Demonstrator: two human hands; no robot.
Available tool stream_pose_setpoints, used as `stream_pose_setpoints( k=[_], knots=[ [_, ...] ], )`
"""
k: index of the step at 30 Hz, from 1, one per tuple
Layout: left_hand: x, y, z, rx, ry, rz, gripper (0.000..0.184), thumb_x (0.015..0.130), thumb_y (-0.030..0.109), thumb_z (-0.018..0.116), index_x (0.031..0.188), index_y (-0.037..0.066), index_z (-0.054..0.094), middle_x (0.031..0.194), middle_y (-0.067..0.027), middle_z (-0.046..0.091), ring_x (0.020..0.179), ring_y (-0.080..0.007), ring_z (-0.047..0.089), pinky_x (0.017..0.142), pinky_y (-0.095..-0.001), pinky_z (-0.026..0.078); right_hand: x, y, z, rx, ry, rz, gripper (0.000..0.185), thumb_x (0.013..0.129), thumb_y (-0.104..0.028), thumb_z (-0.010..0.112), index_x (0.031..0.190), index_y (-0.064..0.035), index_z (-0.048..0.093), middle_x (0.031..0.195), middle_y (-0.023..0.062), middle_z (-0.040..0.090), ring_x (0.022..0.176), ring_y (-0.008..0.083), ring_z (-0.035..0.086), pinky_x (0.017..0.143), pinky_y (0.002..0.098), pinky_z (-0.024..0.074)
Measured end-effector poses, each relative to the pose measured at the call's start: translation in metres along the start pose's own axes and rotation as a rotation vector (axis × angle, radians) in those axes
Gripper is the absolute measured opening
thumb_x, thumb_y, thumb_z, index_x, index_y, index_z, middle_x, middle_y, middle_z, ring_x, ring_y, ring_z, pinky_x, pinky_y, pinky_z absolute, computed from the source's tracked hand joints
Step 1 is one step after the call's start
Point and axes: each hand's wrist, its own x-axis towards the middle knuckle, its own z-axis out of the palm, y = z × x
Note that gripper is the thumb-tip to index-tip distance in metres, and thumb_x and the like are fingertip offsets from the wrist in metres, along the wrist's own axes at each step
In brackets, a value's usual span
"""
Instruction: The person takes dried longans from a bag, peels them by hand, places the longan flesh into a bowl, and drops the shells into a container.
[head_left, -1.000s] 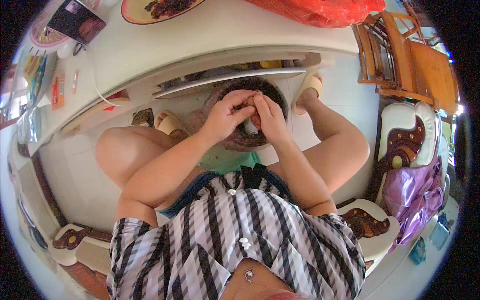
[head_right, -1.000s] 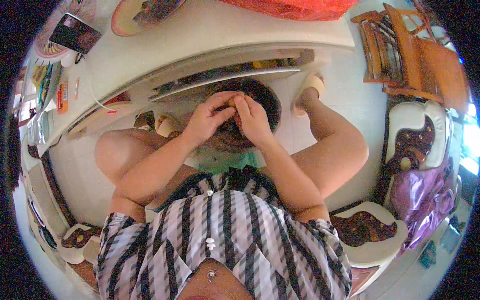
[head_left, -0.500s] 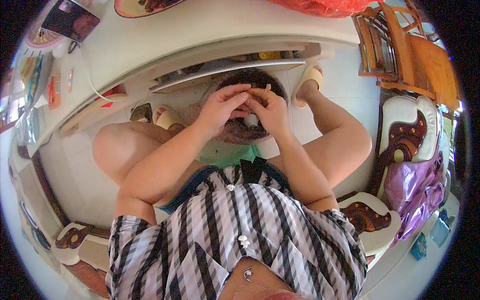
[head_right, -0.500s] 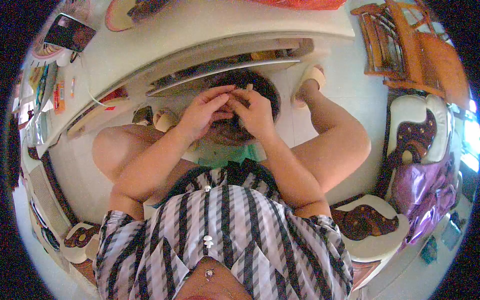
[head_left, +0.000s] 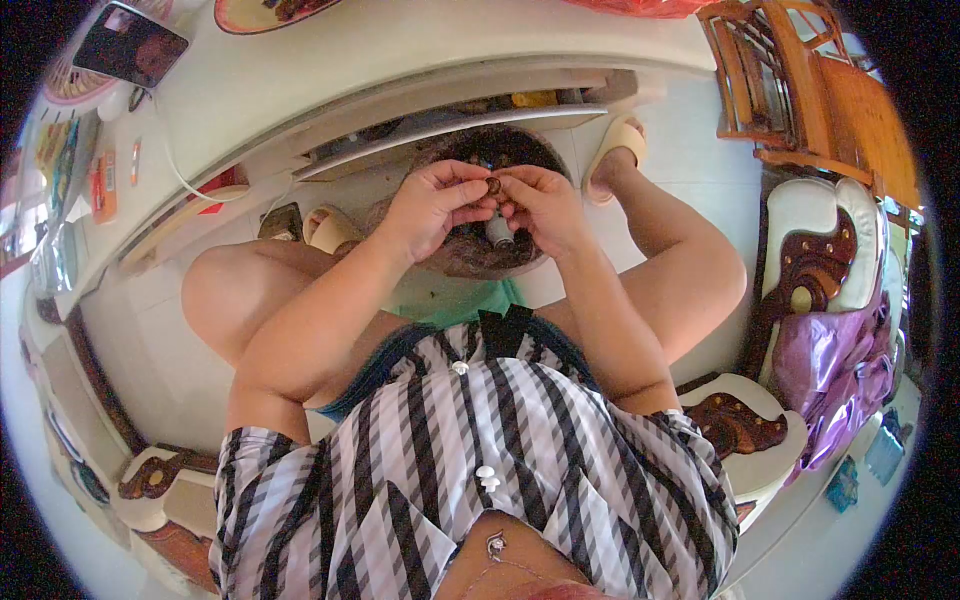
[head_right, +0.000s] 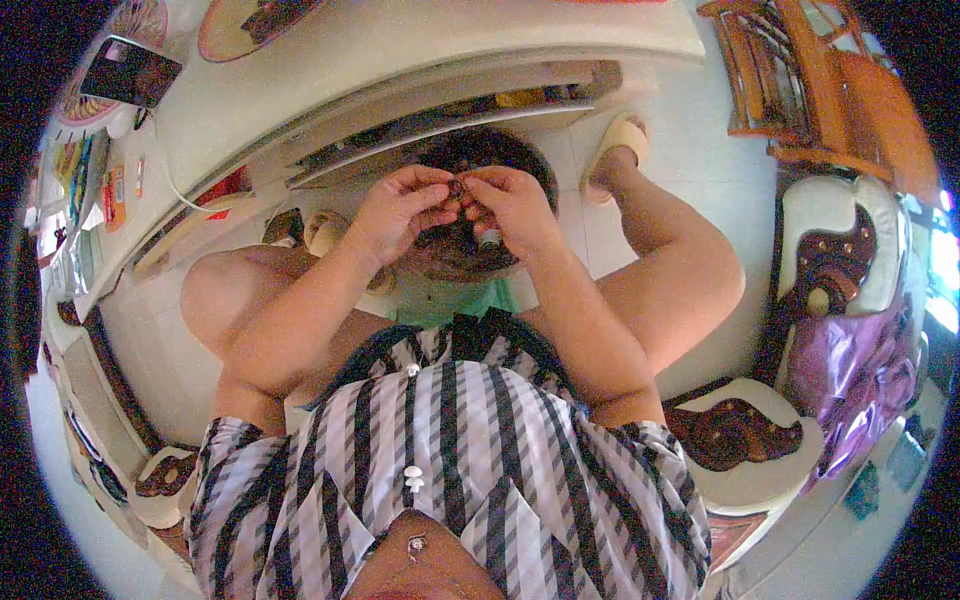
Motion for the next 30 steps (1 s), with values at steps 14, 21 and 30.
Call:
stream_pose_setpoints(
  k=[14, 21, 30],
  knots=[
    [0.005, -0.006, -0.006, -0.027, -0.049, -0.042, 0.02, 0.08, 0.005, 0.057, 0.099, 0.0, 0.054, 0.092, -0.0086, 0.057, 0.083, -0.0185, 0.058, 0.074, -0.0297, 0.051, -0.015, -0.017, 0.015, -0.903, 0.136, -0.751, 0.022, 0.067, -0.012, 0.065, 0.087, -0.0027, 0.062, 0.08, 0.0111, 0.06, 0.074, 0.0237, 0.059, 0.066, 0.0299, 0.0464],
    [0.002, -0.003, -0.004, 0.082, -0.003, -0.135, 0.02, 0.08, 0.007, 0.058, 0.098, -0.001, 0.055, 0.091, -0.0094, 0.058, 0.079, -0.019, 0.059, 0.072, -0.0294, 0.051, -0.022, -0.019, 0.018, -1.005, 0.145, -0.686, 0.016, 0.069, -0.006, 0.063, 0.084, 0.0003, 0.061, 0.076, 0.0078, 0.061, 0.066, 0.0158, 0.059, 0.061, 0.0263, 0.0469],
    [0.005, -0.009, -0.003, 0.119, 0.009, -0.033, 0.023, 0.078, 0.01, 0.06, 0.098, 0.001, 0.055, 0.09, -0.0079, 0.059, 0.081, -0.018, 0.058, 0.075, -0.0295, 0.049, -0.009, -0.017, -0.001, -0.164, -0.007, -0.281, 0.022, 0.074, -0.002, 0.058, 0.096, -0.0002, 0.058, 0.08, 0.0048, 0.059, 0.07, 0.0111, 0.056, 0.061, 0.0238, 0.0492]
  ],
)
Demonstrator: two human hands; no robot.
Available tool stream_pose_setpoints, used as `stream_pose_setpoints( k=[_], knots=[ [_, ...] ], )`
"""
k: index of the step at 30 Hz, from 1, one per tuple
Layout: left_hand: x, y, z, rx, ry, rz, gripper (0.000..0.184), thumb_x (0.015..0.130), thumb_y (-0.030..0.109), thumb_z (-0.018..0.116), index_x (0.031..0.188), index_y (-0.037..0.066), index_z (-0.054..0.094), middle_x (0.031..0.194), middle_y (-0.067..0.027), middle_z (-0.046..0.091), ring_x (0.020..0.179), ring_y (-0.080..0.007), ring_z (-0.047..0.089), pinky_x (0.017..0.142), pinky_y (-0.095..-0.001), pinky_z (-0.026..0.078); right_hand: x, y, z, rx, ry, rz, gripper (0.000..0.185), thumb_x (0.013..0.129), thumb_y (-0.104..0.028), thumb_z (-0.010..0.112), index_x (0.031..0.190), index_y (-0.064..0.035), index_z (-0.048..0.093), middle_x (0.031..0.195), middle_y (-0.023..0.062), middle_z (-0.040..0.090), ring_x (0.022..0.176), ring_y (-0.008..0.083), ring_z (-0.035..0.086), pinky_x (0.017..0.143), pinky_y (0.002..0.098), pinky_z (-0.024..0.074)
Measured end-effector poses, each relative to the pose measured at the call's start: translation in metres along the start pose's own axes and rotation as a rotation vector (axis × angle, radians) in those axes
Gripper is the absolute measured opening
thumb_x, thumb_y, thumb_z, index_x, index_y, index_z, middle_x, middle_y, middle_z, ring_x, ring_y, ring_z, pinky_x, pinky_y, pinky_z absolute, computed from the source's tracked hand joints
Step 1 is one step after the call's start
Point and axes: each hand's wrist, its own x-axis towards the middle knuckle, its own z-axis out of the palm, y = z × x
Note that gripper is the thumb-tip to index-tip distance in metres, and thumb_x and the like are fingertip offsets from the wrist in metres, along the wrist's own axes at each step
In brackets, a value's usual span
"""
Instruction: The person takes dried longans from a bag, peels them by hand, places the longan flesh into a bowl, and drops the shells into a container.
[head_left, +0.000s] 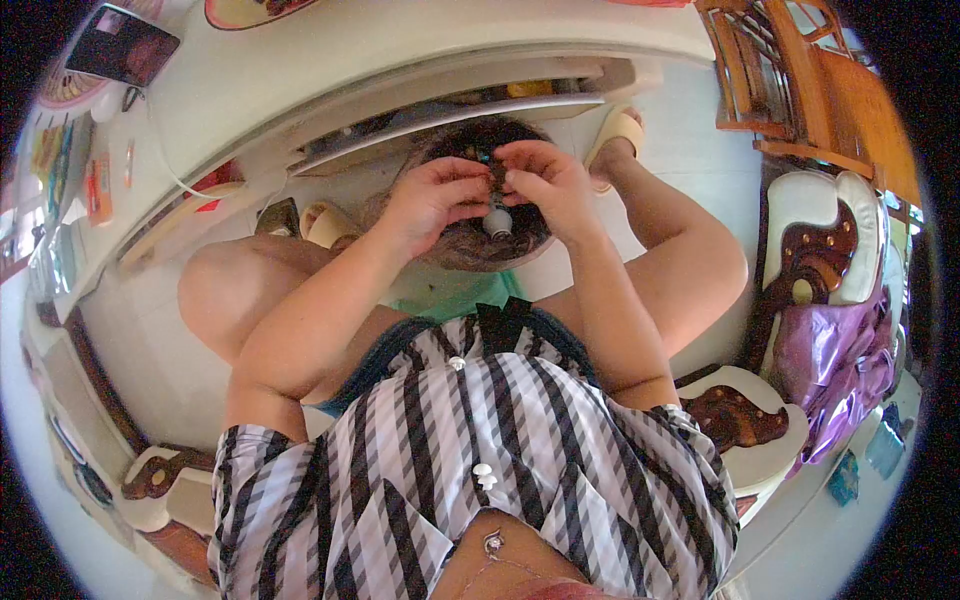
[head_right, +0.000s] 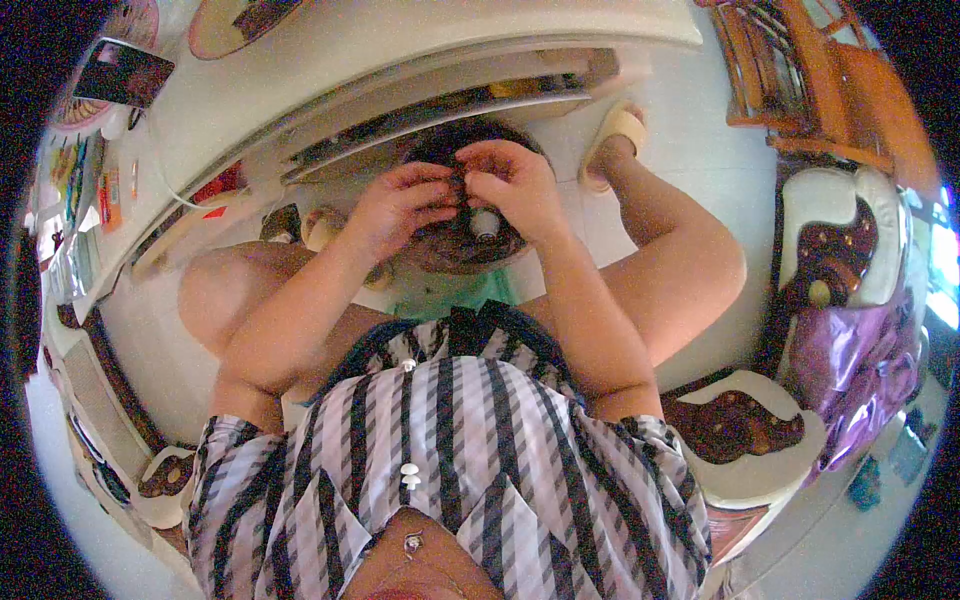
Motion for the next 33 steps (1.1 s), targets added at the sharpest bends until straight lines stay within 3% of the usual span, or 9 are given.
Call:
stream_pose_setpoints(
  k=[4, 10, 16, 19, 28, 31, 33],
  knots=[
    [0.005, -0.011, -0.002, 0.436, 0.027, 0.324, 0.024, 0.077, 0.013, 0.061, 0.098, 0.001, 0.057, 0.089, -0.0057, 0.06, 0.083, -0.0146, 0.056, 0.077, -0.0267, 0.044, 0.001, 0.003, -0.003, 0.187, -0.042, 0.106, 0.026, 0.074, 0.0, 0.056, 0.101, -0.0016, 0.057, 0.086, 0.0037, 0.057, 0.076, 0.0109, 0.055, 0.063, 0.0239, 0.0506],
    [-0.008, 0.009, 0.009, 0.339, 0.058, 0.227, 0.024, 0.076, 0.015, 0.063, 0.096, 0.002, 0.06, 0.085, -0.0041, 0.062, 0.078, -0.0121, 0.054, 0.074, -0.0251, 0.042, -0.001, 0.007, 0.004, -0.298, -0.017, -0.249, 0.029, 0.074, -0.001, 0.059, 0.102, -0.0048, 0.057, 0.088, 0.0023, 0.057, 0.078, 0.0104, 0.055, 0.068, 0.0217, 0.0457],
    [-0.007, 0.011, 0.007, 0.177, 0.049, 0.174, 0.019, 0.075, 0.011, 0.064, 0.09, 0.0, 0.06, 0.082, -0.0042, 0.061, 0.073, -0.0094, 0.055, 0.069, -0.0223, 0.044, -0.005, -0.007, 0.01, -0.507, 0.067, -0.441, 0.021, 0.068, -0.007, 0.064, 0.089, -0.0044, 0.063, 0.084, 0.0076, 0.059, 0.076, 0.0161, 0.058, 0.066, 0.0259, 0.0465],
    [-0.009, 0.014, 0.011, 0.117, 0.04, 0.183, 0.016, 0.075, 0.008, 0.064, 0.088, 0.0, 0.06, 0.08, -0.0047, 0.061, 0.073, -0.009, 0.055, 0.068, -0.0223, 0.044, -0.008, -0.012, 0.011, -0.461, 0.1, -0.377, 0.019, 0.068, -0.008, 0.065, 0.085, -0.0036, 0.064, 0.082, 0.0087, 0.06, 0.073, 0.0184, 0.059, 0.064, 0.0268, 0.0466],
    [-0.012, 0.021, 0.008, 0.54, 0.035, 0.333, 0.011, 0.073, 0.006, 0.064, 0.082, 0.001, 0.061, 0.074, -0.002, 0.061, 0.067, -0.0068, 0.053, 0.062, -0.021, 0.044, -0.012, -0.01, 0.019, -0.799, 0.14, -0.716, 0.022, 0.062, -0.007, 0.065, 0.084, -0.0041, 0.063, 0.079, 0.0111, 0.06, 0.073, 0.0244, 0.06, 0.064, 0.0317, 0.049],
    [-0.016, 0.023, 0.009, 0.692, 0.081, 0.37, 0.01, 0.071, 0.006, 0.063, 0.079, 0.001, 0.061, 0.072, -0.0017, 0.061, 0.065, -0.0062, 0.053, 0.06, -0.0211, 0.044, -0.014, -0.009, 0.026, -0.778, 0.156, -0.69, 0.016, 0.063, 0.002, 0.063, 0.079, -0.0012, 0.062, 0.078, 0.0104, 0.061, 0.069, 0.0184, 0.061, 0.061, 0.0253, 0.0479],
    [-0.017, 0.023, 0.009, 0.741, 0.114, 0.4, 0.008, 0.071, 0.006, 0.062, 0.077, 0.0, 0.06, 0.07, -0.0015, 0.061, 0.064, -0.006, 0.053, 0.06, -0.0207, 0.044, -0.014, -0.005, 0.024, -0.69, 0.169, -0.624, 0.02, 0.063, -0.003, 0.064, 0.082, -0.003, 0.063, 0.078, 0.0096, 0.062, 0.07, 0.0192, 0.061, 0.062, 0.0274, 0.0485]
  ],
)
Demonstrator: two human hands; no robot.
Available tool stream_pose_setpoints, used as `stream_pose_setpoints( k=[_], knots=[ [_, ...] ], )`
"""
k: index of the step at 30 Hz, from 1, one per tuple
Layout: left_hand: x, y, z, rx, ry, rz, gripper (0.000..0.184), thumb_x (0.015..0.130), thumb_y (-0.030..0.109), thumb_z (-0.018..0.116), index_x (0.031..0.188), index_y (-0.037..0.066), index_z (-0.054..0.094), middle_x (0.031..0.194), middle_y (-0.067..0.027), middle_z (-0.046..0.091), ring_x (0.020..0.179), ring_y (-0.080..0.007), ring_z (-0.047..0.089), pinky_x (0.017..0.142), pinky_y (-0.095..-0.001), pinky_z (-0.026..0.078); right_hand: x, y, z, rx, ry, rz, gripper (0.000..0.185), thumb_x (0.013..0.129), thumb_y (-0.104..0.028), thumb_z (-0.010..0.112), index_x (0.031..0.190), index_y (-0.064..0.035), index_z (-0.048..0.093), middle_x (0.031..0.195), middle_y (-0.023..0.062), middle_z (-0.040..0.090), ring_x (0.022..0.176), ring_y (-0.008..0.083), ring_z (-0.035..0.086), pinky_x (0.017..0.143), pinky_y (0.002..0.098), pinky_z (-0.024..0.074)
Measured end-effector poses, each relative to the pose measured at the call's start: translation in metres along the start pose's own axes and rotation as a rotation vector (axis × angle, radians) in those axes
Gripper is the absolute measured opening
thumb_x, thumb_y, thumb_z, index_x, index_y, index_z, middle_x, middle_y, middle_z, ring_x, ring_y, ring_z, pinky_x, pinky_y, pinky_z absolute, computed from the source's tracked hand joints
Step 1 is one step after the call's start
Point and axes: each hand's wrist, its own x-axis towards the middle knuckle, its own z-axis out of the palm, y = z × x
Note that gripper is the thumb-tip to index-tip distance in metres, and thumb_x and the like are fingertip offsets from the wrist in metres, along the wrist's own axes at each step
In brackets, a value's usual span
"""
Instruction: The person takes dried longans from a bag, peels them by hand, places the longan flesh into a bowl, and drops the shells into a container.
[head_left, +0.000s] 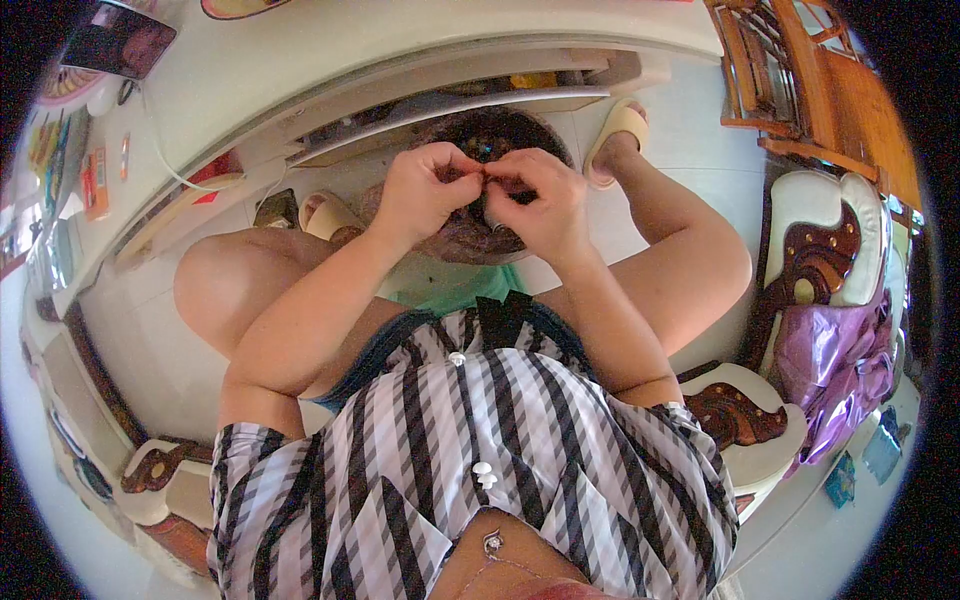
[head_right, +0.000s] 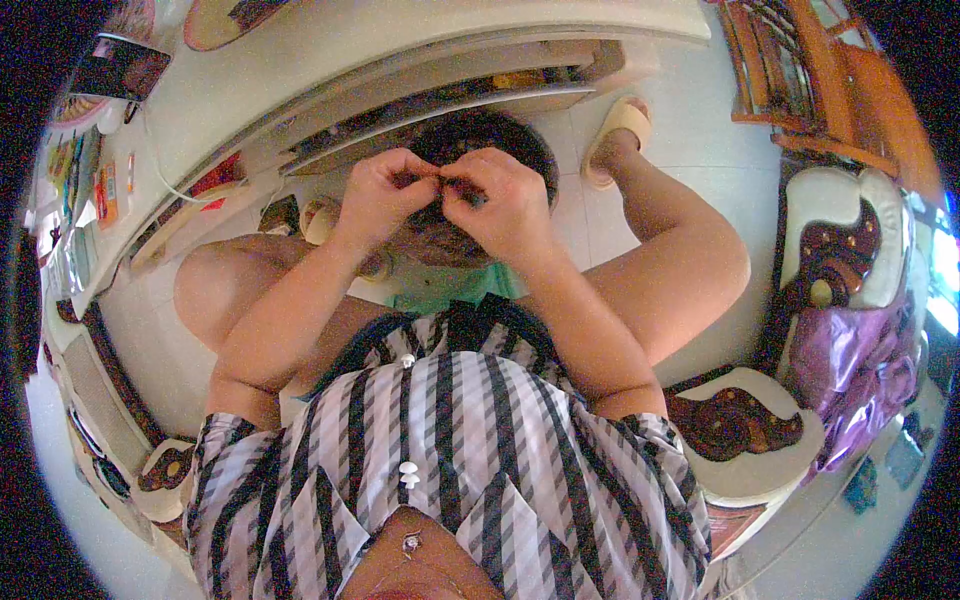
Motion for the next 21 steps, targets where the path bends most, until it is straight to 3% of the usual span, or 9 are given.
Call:
stream_pose_setpoints(
  k=[1, 4, 7, 10, 13, 16, 19, 21],
  knots=[
    [0.0, 0.0, 0.0, 0.027, 0.017, 0.01, 0.008, 0.071, 0.006, 0.062, 0.076, 0.0, 0.06, 0.07, -0.0014, 0.06, 0.063, -0.0059, 0.053, 0.059, -0.0206, 0.044, -0.001, 0.002, 0.001, 0.039, 0.006, 0.038, 0.021, 0.063, -0.006, 0.065, 0.084, -0.004, 0.064, 0.078, 0.0092, 0.063, 0.07, 0.0196, 0.061, 0.063, 0.0284, 0.0487],
    [-0.004, 0.007, -0.002, -0.14, -0.034, -0.071, 0.008, 0.073, 0.007, 0.061, 0.078, 0.001, 0.059, 0.071, -0.0032, 0.061, 0.067, -0.009, 0.055, 0.064, -0.0219, 0.044, -0.005, 0.008, 0.0, 0.388, -0.092, 0.459, 0.02, 0.065, -0.006, 0.064, 0.084, -0.003, 0.064, 0.076, 0.0064, 0.064, 0.069, 0.0117, 0.059, 0.062, 0.0241, 0.0473],
    [-0.004, 0.007, -0.002, -0.409, -0.057, -0.169, 0.009, 0.074, 0.007, 0.06, 0.081, 0.001, 0.059, 0.073, -0.0043, 0.061, 0.068, -0.0117, 0.057, 0.067, -0.0239, 0.046, -0.004, 0.011, -0.002, 0.616, -0.111, 0.591, 0.017, 0.067, -0.006, 0.064, 0.084, -0.0028, 0.065, 0.076, 0.0042, 0.064, 0.069, 0.0063, 0.056, 0.062, 0.0213, 0.0455],
    [-0.001, 0.005, -0.002, -0.688, -0.088, -0.293, 0.01, 0.076, 0.007, 0.06, 0.084, 0.001, 0.058, 0.076, -0.0051, 0.06, 0.07, -0.0139, 0.058, 0.07, -0.0266, 0.048, -0.002, 0.013, -0.002, 0.474, -0.083, 0.451, 0.017, 0.066, -0.004, 0.063, 0.082, -0.0028, 0.065, 0.075, 0.0063, 0.063, 0.068, 0.012, 0.059, 0.063, 0.0236, 0.0466],
    [0.002, 0.001, -0.003, -0.586, -0.14, -0.222, 0.012, 0.075, 0.007, 0.062, 0.086, 0.001, 0.058, 0.078, -0.0055, 0.06, 0.07, -0.0146, 0.058, 0.07, -0.0281, 0.049, 0.009, 0.004, -0.007, 0.122, -0.07, -0.038, 0.018, 0.063, -0.002, 0.062, 0.081, -0.0031, 0.064, 0.074, 0.0088, 0.062, 0.067, 0.019, 0.06, 0.063, 0.0265, 0.0477],
    [0.003, -0.003, -0.005, -0.413, -0.141, -0.187, 0.012, 0.074, 0.005, 0.062, 0.084, 0.001, 0.058, 0.076, -0.0058, 0.061, 0.07, -0.0144, 0.059, 0.068, -0.0272, 0.049, 0.008, -0.002, -0.007, 0.047, -0.081, -0.078, 0.018, 0.06, -0.002, 0.062, 0.079, -0.0032, 0.064, 0.074, 0.0108, 0.061, 0.069, 0.0242, 0.06, 0.064, 0.029, 0.0484],
    [0.005, 0.0, -0.01, -0.095, -0.173, -0.112, 0.011, 0.073, 0.004, 0.063, 0.082, 0.001, 0.058, 0.074, -0.0067, 0.061, 0.069, -0.0144, 0.059, 0.066, -0.027, 0.049, 0.007, -0.002, -0.007, 0.065, -0.088, -0.067, 0.018, 0.06, -0.002, 0.063, 0.078, -0.0031, 0.063, 0.075, 0.0114, 0.061, 0.069, 0.0234, 0.06, 0.064, 0.0293, 0.0485],
    [0.004, 0.002, -0.01, -0.273, -0.171, -0.175, 0.008, 0.073, 0.003, 0.062, 0.08, 0.001, 0.058, 0.072, -0.0071, 0.061, 0.069, -0.0148, 0.06, 0.067, -0.027, 0.049, 0.006, 0.0, -0.008, 0.11, -0.114, -0.016, 0.016, 0.062, -0.003, 0.063, 0.078, -0.0027, 0.063, 0.075, 0.0106, 0.061, 0.07, 0.0211, 0.061, 0.064, 0.0288, 0.0485]
  ],
)
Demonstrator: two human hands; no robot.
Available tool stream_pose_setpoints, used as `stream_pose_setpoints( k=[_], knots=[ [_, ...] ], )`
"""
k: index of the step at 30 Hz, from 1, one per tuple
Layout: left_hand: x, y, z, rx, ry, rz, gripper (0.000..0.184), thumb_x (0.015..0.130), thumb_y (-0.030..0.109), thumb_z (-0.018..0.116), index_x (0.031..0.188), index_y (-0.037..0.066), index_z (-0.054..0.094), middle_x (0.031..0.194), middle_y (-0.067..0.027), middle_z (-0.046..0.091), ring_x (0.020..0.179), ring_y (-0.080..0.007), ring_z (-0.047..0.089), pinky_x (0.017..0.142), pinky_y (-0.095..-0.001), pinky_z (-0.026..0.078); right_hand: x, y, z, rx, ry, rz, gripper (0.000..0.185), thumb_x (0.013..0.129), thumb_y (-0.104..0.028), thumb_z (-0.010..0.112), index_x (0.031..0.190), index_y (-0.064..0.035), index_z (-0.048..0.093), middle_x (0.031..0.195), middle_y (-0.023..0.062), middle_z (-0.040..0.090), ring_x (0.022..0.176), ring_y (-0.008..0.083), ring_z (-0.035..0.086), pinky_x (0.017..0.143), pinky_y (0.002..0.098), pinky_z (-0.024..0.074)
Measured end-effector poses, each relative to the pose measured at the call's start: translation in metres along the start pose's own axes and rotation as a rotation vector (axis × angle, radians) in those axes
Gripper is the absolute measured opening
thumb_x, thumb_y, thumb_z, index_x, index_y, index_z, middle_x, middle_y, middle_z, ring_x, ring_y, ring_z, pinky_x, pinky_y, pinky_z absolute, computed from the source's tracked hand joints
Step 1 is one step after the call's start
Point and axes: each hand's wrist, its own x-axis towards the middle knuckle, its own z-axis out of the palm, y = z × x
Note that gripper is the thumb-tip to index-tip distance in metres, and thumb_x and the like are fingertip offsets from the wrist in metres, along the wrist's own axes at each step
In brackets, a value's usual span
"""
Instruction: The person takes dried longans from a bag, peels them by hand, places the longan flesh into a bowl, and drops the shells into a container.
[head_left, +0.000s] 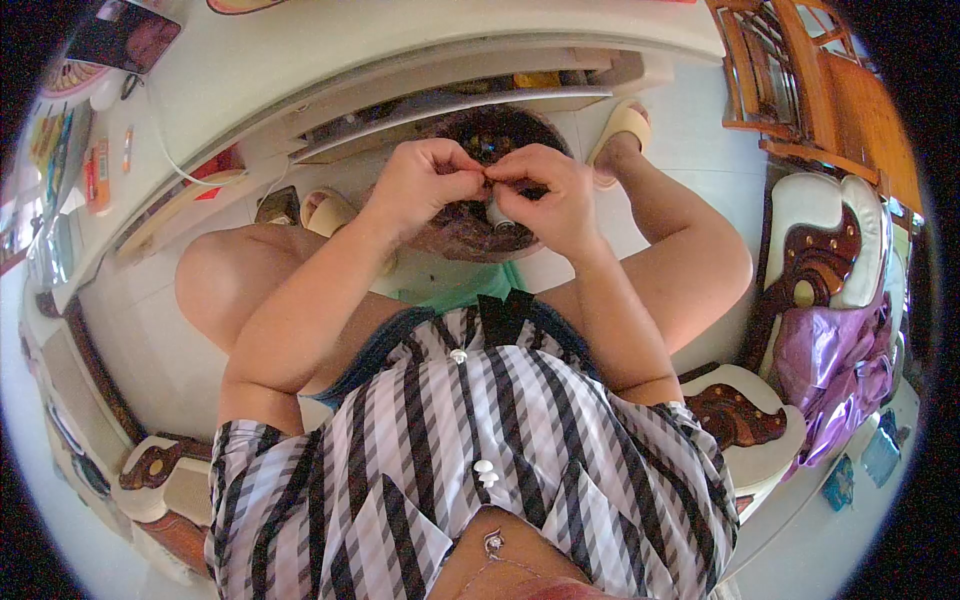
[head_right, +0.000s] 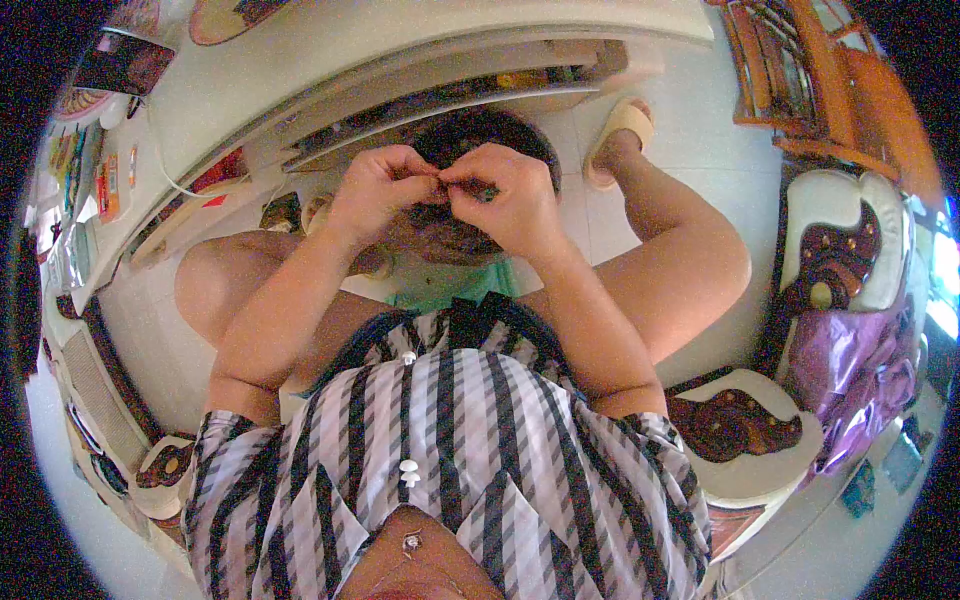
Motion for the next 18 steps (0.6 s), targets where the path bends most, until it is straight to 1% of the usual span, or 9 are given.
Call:
stream_pose_setpoints(
  k=[1, 4, 7, 10, 13, 16, 18],
  knots=[
    [-0.001, 0.0, 0.0, -0.091, -0.003, -0.024, 0.007, 0.073, 0.003, 0.061, 0.079, 0.001, 0.058, 0.072, -0.0074, 0.061, 0.069, -0.0151, 0.06, 0.067, -0.027, 0.049, 0.0, 0.001, 0.0, 0.024, -0.01, 0.024, 0.016, 0.063, -0.004, 0.063, 0.078, -0.0024, 0.064, 0.074, 0.0102, 0.062, 0.07, 0.0199, 0.061, 0.064, 0.0286, 0.0484],
    [-0.002, -0.003, 0.001, -0.284, -0.012, -0.045, 0.005, 0.074, 0.003, 0.06, 0.077, 0.001, 0.057, 0.073, -0.0076, 0.061, 0.069, -0.0159, 0.06, 0.067, -0.0272, 0.049, -0.004, 0.005, 0.002, 0.3, 0.003, 0.253, 0.012, 0.066, -0.004, 0.063, 0.078, -0.0015, 0.064, 0.075, 0.0078, 0.062, 0.071, 0.015, 0.06, 0.065, 0.0266, 0.0475],
    [-0.005, -0.001, 0.004, -0.385, 0.005, -0.085, 0.004, 0.075, 0.003, 0.06, 0.076, 0.002, 0.057, 0.074, -0.0078, 0.061, 0.071, -0.0169, 0.06, 0.067, -0.028, 0.049, -0.004, 0.013, 0.001, 0.41, -0.045, 0.377, 0.013, 0.068, -0.004, 0.063, 0.081, -0.0015, 0.063, 0.078, 0.005, 0.062, 0.071, 0.0113, 0.058, 0.067, 0.024, 0.046],
    [-0.005, -0.001, 0.006, -0.463, 0.025, -0.071, 0.004, 0.076, 0.004, 0.059, 0.078, 0.001, 0.058, 0.076, -0.0073, 0.061, 0.071, -0.0155, 0.06, 0.067, -0.027, 0.048, -0.007, 0.016, 0.007, 0.647, 0.015, 0.461, 0.017, 0.068, -0.004, 0.063, 0.085, -0.0023, 0.063, 0.08, 0.0045, 0.062, 0.072, 0.0107, 0.057, 0.068, 0.0229, 0.0452],
    [-0.008, 0.008, 0.006, -0.133, 0.071, 0.045, 0.007, 0.076, 0.005, 0.059, 0.082, 0.001, 0.059, 0.077, -0.0062, 0.061, 0.072, -0.0131, 0.059, 0.068, -0.0251, 0.047, -0.004, 0.02, 0.006, 0.429, 0.014, 0.26, 0.02, 0.068, -0.004, 0.063, 0.088, -0.0027, 0.062, 0.08, 0.0041, 0.062, 0.072, 0.0097, 0.057, 0.068, 0.0226, 0.0449],
    [-0.007, 0.008, 0.004, -0.029, 0.086, 0.074, 0.01, 0.077, 0.005, 0.059, 0.086, 0.001, 0.06, 0.078, -0.0051, 0.062, 0.072, -0.0109, 0.057, 0.068, -0.023, 0.046, -0.004, 0.011, 0.002, 0.366, -0.04, 0.417, 0.018, 0.069, -0.005, 0.063, 0.087, -0.0026, 0.063, 0.083, 0.004, 0.061, 0.075, 0.0095, 0.056, 0.068, 0.0233, 0.0448],
    [-0.006, 0.004, 0.002, -0.073, 0.072, 0.067, 0.01, 0.076, 0.005, 0.059, 0.086, 0.001, 0.06, 0.078, -0.0046, 0.062, 0.072, -0.0101, 0.057, 0.068, -0.0225, 0.045, -0.005, 0.013, 0.002, 0.329, -0.012, 0.34, 0.018, 0.068, -0.005, 0.063, 0.086, -0.0031, 0.063, 0.082, 0.0042, 0.061, 0.074, 0.0108, 0.056, 0.067, 0.0238, 0.045]
  ],
)
